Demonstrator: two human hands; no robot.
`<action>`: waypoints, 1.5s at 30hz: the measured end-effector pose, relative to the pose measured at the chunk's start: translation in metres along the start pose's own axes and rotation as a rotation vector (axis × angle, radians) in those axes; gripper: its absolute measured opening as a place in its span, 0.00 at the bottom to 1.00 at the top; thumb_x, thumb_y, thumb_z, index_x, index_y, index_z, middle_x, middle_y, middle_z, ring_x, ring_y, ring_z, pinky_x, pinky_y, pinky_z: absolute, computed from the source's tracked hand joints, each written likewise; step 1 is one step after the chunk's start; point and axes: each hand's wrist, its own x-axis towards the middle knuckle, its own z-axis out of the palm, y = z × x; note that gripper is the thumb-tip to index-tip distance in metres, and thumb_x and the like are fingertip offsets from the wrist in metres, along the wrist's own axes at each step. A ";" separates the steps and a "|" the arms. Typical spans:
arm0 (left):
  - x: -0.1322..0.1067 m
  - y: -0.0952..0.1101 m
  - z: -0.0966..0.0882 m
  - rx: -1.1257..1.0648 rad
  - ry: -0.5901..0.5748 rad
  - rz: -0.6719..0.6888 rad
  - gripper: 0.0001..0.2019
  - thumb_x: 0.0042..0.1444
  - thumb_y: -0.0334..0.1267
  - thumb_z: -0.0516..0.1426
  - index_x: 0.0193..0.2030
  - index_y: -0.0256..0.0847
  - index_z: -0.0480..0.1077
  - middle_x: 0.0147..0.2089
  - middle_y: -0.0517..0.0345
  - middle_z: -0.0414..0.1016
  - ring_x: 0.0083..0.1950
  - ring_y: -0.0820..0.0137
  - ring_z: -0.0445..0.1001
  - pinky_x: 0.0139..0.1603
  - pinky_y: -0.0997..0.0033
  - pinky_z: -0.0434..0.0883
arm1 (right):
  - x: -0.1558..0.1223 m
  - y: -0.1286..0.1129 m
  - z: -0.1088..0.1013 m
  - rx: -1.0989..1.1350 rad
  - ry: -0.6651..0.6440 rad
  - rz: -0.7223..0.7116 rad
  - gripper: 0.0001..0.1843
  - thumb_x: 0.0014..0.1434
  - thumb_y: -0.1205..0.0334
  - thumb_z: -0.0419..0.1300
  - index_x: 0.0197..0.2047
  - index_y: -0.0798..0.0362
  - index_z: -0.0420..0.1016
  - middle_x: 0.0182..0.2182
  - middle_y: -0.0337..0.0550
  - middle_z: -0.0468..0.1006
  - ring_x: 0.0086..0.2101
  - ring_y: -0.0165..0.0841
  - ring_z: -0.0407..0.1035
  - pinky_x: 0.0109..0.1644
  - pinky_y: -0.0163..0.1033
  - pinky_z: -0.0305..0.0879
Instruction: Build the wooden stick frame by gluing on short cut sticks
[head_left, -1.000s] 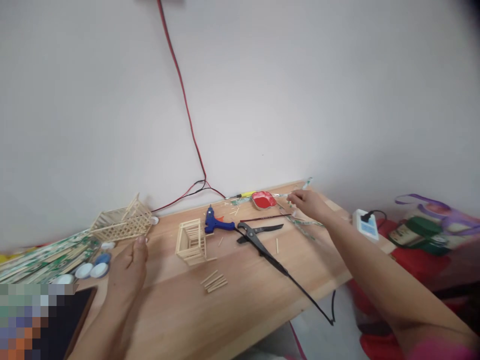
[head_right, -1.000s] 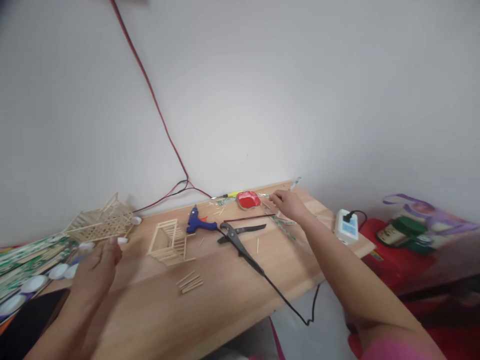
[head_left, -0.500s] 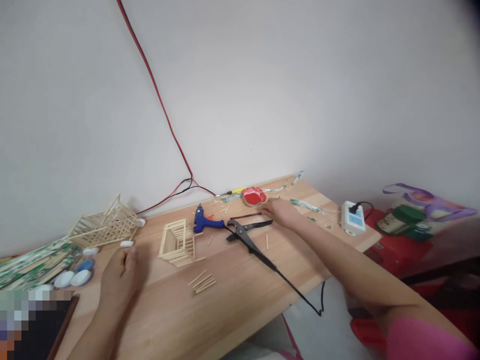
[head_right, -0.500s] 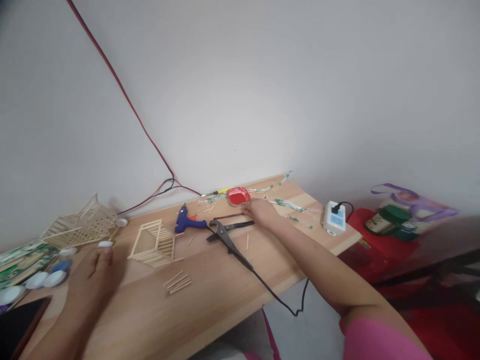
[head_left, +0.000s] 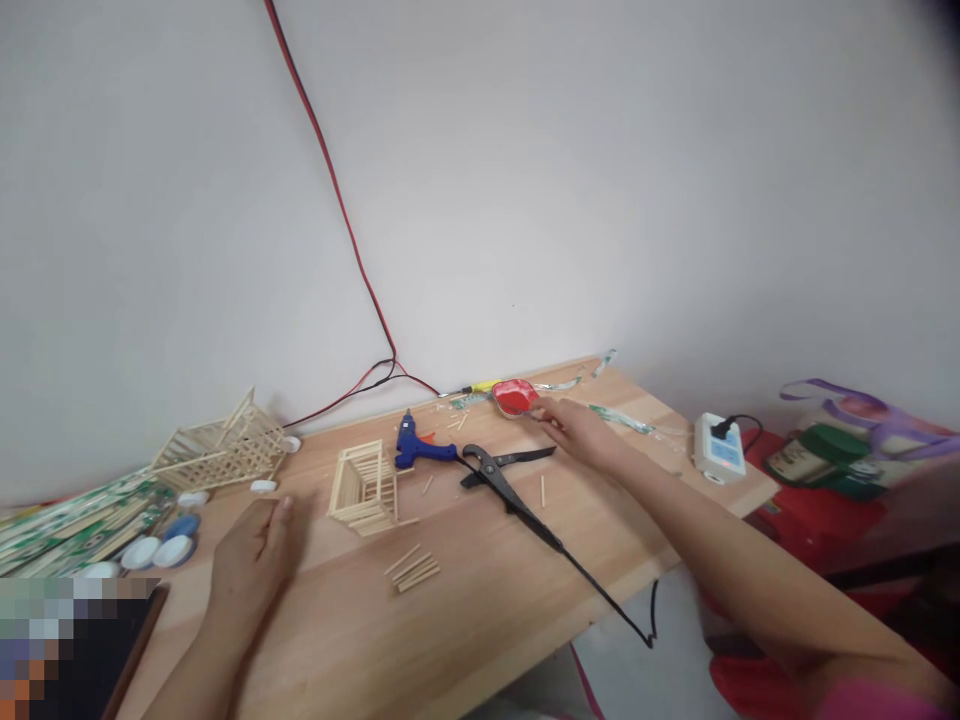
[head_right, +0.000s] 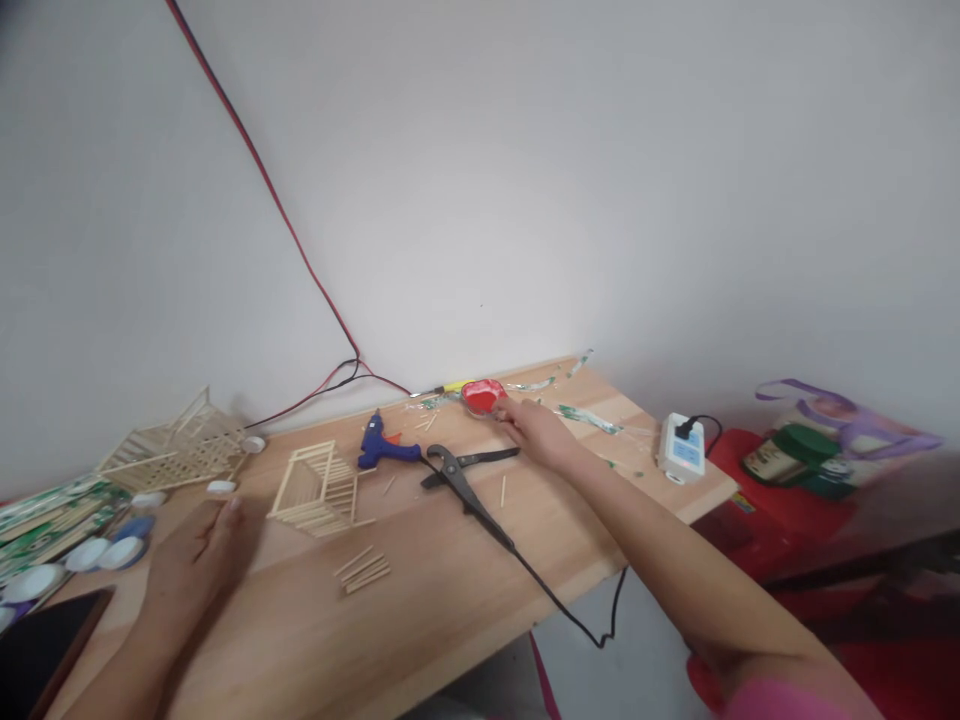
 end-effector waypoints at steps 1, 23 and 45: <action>-0.001 0.002 -0.001 0.004 -0.001 -0.010 0.19 0.59 0.51 0.44 0.22 0.43 0.59 0.22 0.58 0.66 0.28 0.66 0.67 0.30 0.69 0.61 | -0.003 0.000 -0.008 0.119 0.045 0.015 0.17 0.64 0.62 0.49 0.54 0.52 0.67 0.35 0.46 0.78 0.37 0.35 0.70 0.40 0.37 0.63; -0.001 -0.006 0.001 -0.055 -0.046 -0.037 0.18 0.56 0.52 0.48 0.30 0.41 0.69 0.31 0.55 0.75 0.35 0.63 0.72 0.37 0.67 0.66 | 0.044 0.019 -0.015 0.341 0.175 0.172 0.19 0.63 0.54 0.48 0.29 0.54 0.72 0.27 0.43 0.77 0.30 0.34 0.71 0.38 0.35 0.62; -0.001 -0.011 -0.001 -0.066 0.128 0.017 0.18 0.62 0.47 0.42 0.28 0.41 0.64 0.28 0.55 0.69 0.33 0.66 0.68 0.34 0.68 0.63 | 0.033 0.022 -0.033 0.393 0.341 0.236 0.24 0.60 0.44 0.48 0.32 0.54 0.76 0.24 0.42 0.75 0.28 0.33 0.68 0.31 0.35 0.61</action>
